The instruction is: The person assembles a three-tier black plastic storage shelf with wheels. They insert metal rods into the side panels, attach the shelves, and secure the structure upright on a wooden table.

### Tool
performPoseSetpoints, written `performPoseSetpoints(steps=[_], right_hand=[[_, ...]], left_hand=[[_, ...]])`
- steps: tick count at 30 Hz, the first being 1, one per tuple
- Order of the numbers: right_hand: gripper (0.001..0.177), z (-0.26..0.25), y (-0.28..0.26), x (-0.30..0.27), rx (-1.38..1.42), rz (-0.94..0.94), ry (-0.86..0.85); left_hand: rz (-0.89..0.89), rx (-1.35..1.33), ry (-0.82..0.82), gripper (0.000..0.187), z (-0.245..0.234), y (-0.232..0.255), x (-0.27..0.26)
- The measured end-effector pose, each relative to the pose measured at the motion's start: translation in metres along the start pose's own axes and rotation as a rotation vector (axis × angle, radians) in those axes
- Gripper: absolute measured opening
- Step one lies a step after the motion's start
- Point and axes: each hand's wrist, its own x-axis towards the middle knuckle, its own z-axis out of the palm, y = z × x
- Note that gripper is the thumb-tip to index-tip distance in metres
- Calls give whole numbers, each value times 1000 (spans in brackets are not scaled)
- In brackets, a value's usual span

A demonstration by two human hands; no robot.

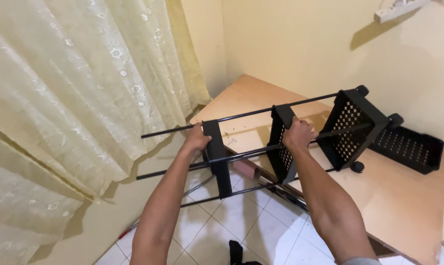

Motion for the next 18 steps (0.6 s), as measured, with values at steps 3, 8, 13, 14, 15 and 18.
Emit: performPoseSetpoints(steps=[3, 8, 13, 14, 15, 18], right_hand=[[55, -4, 4, 6, 22, -60, -6], [61, 9, 19, 17, 78, -194, 57], [57, 21, 32, 44, 128, -286, 70], [57, 22, 35, 53, 141, -310, 82], [59, 24, 39, 62, 126, -337, 52], [62, 24, 47, 103, 113, -434, 0]], left_hand=[[-212, -274, -43, 67, -13, 20, -30], [-197, -296, 22, 69, -20, 47, -73], [-15, 362, -47, 55, -24, 73, -76], [41, 520, -18, 52, -23, 80, -73], [77, 586, -76, 51, -21, 87, -72], [147, 765, -268, 66, -16, 117, -55]])
